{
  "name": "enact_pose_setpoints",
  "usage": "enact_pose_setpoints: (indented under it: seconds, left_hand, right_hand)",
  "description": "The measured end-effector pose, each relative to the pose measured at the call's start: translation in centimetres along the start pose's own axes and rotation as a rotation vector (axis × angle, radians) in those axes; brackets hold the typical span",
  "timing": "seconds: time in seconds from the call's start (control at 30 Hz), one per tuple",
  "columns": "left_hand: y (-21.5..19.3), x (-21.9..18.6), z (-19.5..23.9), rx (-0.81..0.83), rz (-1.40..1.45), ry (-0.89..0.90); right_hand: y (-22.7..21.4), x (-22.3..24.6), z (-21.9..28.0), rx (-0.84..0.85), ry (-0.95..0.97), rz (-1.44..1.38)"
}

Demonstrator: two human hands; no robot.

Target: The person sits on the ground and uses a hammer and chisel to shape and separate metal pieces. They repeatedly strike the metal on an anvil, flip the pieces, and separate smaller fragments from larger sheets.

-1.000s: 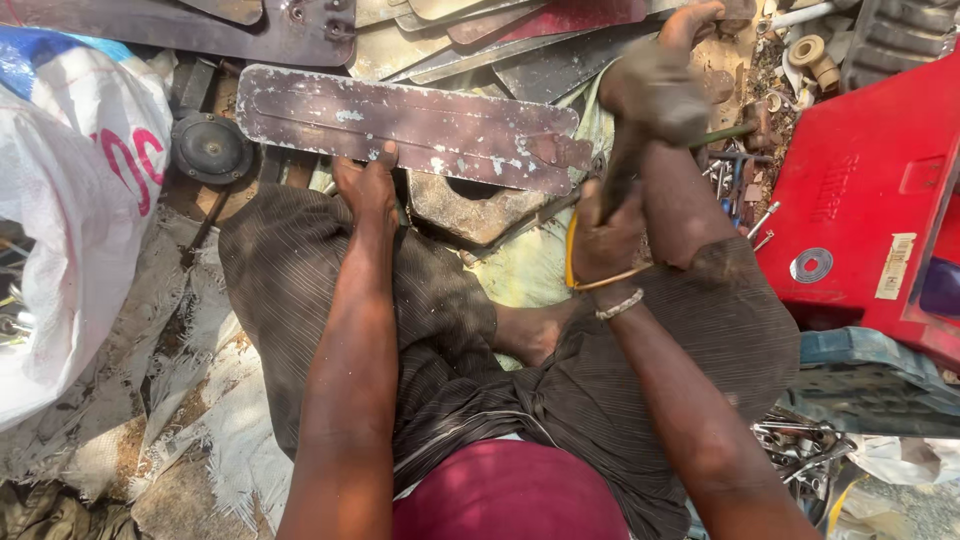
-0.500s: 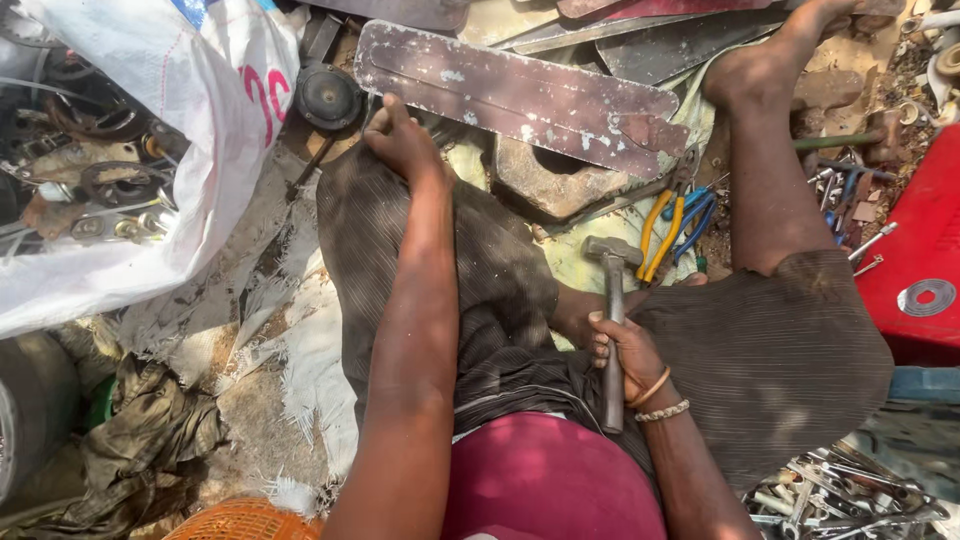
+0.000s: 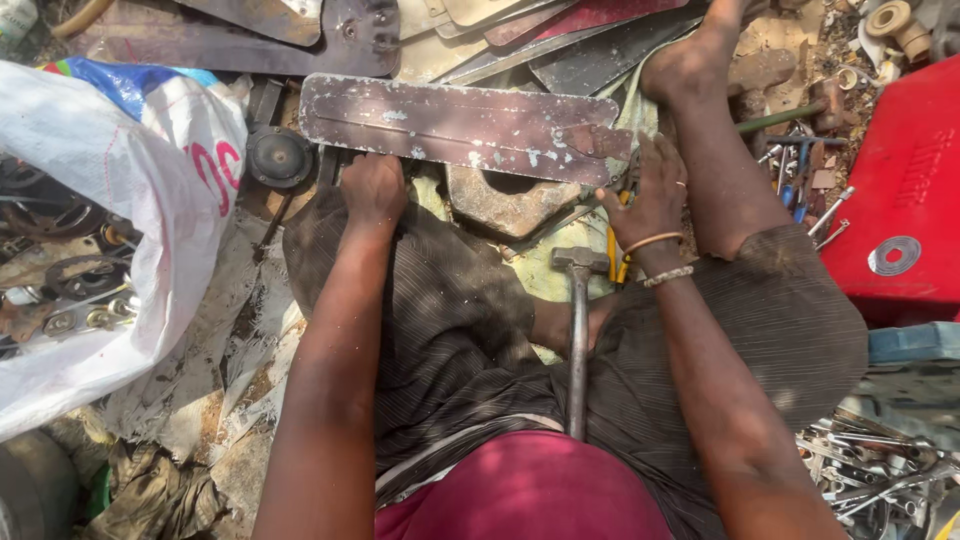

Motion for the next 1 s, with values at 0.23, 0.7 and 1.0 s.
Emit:
enact_pose_setpoints:
  seconds: [0.23, 0.7, 1.0]
  left_hand:
    - [0.3, 1.5, -0.8, 0.181, 0.07, -0.107]
    - [-1.7, 7.5, 1.5, 0.229, 1.204, -0.835]
    - [-3.9, 13.5, 5.4, -0.678, 2.164, -0.617]
  right_hand:
    - [3.0, 1.1, -6.1, 0.396, -0.255, 0.067]
    - [1.2, 1.3, -8.0, 0.427, -0.35, -0.037]
    - [2.6, 6.2, -3.8, 0.023, -0.325, 0.086]
Point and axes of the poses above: each hand's wrist, its own z-axis away from the middle knuckle, its own y-axis out of the palm, x = y × z, the point moved 10 cm from there along -z, towards the middle knuckle, and after that the axes turned 12 degrees about x, right-handed, at the moved point
